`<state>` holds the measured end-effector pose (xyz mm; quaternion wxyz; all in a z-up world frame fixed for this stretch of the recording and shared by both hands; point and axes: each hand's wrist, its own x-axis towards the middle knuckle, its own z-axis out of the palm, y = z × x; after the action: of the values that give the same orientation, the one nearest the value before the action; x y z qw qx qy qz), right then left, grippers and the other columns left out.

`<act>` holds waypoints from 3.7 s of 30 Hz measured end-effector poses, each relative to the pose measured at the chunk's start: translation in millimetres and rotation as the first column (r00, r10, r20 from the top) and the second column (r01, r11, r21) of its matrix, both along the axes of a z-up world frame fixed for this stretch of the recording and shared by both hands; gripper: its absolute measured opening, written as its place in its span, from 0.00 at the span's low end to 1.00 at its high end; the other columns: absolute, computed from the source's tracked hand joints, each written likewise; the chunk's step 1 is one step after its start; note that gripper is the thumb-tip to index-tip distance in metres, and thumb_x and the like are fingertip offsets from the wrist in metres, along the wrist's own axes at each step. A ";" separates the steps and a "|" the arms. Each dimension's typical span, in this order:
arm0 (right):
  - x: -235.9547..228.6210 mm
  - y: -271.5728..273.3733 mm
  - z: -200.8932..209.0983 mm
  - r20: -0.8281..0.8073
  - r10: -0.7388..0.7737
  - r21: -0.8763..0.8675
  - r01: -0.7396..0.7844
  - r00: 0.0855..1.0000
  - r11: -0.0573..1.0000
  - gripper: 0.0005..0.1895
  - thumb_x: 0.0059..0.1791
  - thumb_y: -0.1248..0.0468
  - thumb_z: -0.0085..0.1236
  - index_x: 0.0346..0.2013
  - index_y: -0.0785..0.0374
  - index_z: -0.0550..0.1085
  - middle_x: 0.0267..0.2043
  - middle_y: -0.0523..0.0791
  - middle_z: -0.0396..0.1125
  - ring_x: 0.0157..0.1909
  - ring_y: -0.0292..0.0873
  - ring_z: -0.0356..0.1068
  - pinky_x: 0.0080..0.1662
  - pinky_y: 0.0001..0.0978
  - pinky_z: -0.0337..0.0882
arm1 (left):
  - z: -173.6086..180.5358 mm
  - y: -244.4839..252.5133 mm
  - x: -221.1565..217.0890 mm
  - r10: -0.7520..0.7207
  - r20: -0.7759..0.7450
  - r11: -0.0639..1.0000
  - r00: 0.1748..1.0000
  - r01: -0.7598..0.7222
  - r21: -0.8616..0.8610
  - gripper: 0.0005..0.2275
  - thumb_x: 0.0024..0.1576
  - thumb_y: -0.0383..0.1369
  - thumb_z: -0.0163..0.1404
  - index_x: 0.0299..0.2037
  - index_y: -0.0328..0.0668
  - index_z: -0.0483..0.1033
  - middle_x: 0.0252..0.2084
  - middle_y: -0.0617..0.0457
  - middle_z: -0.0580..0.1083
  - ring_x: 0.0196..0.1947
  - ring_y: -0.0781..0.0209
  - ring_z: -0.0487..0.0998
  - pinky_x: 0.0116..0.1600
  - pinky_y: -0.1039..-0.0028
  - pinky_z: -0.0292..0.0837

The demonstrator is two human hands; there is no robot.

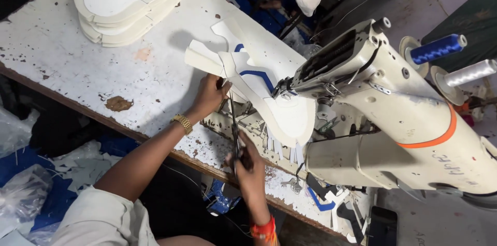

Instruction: Stitching various components of shoe uppers using an industrial sewing machine and trimming excess material with scissors.

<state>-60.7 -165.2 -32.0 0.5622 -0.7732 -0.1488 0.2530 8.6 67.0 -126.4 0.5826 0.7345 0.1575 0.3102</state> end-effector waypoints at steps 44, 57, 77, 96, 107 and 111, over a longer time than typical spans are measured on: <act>3.1 -63.6 -5.1 0.570 0.283 -0.473 0.026 0.771 0.881 0.33 0.41 0.76 0.59 0.62 0.64 0.69 0.53 0.60 0.71 0.50 0.59 0.73 0.49 0.41 0.73 | 105.0 35.9 42.8 -0.069 0.239 0.981 0.969 0.109 -0.161 0.15 0.65 0.22 0.47 0.62 0.41 0.71 0.62 0.44 0.73 0.55 0.55 0.74 0.55 0.69 0.73; 35.1 -5.3 85.8 0.895 0.175 -0.260 0.162 0.410 0.952 0.31 0.46 0.71 0.59 0.65 0.66 0.68 0.69 0.54 0.61 0.71 0.58 0.57 0.68 0.52 0.61 | 164.4 1.5 18.5 -0.558 -0.433 0.742 0.708 0.659 0.121 0.11 0.58 0.33 0.55 0.49 0.37 0.79 0.31 0.51 0.77 0.27 0.64 0.72 0.33 0.70 0.68; 74.5 8.3 72.1 0.879 0.173 -0.274 0.174 0.443 0.946 0.24 0.53 0.71 0.46 0.65 0.63 0.69 0.71 0.48 0.62 0.76 0.52 0.55 0.72 0.47 0.57 | 140.7 -39.9 -24.9 -0.514 -0.053 0.807 0.856 0.462 -0.368 0.19 0.57 0.27 0.55 0.58 0.28 0.70 0.38 0.47 0.79 0.36 0.66 0.79 0.39 0.79 0.77; 79.0 -19.9 67.0 0.788 0.240 -0.293 0.004 0.567 0.956 0.22 0.56 0.65 0.50 0.66 0.51 0.73 0.73 0.40 0.65 0.80 0.50 0.56 0.75 0.45 0.62 | 129.1 -61.1 -36.9 -0.437 -0.033 0.793 0.899 0.368 -0.485 0.22 0.60 0.29 0.54 0.63 0.27 0.69 0.38 0.49 0.77 0.36 0.68 0.74 0.41 0.78 0.74; 73.3 -24.3 66.4 0.875 0.309 -0.321 -0.032 0.372 0.947 0.30 0.49 0.56 0.63 0.65 0.57 0.70 0.72 0.44 0.62 0.78 0.53 0.54 0.73 0.49 0.59 | 137.7 -76.7 -72.2 -0.366 0.032 0.807 0.930 0.334 -0.487 0.23 0.59 0.27 0.52 0.66 0.36 0.67 0.38 0.53 0.79 0.32 0.73 0.76 0.34 0.81 0.75; 79.2 -22.0 66.3 0.857 0.306 -0.338 0.004 0.414 0.941 0.28 0.50 0.58 0.61 0.65 0.55 0.72 0.72 0.42 0.65 0.78 0.50 0.55 0.74 0.45 0.61 | 135.6 -80.1 -65.9 -0.313 0.084 0.827 0.946 0.314 -0.466 0.21 0.61 0.27 0.51 0.67 0.35 0.68 0.36 0.56 0.76 0.30 0.76 0.71 0.33 0.83 0.71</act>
<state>18.5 -187.2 34.3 0.2507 -0.8434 -0.4570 -0.1303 -57.3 -13.1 9.2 0.7874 0.5850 0.1047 0.1638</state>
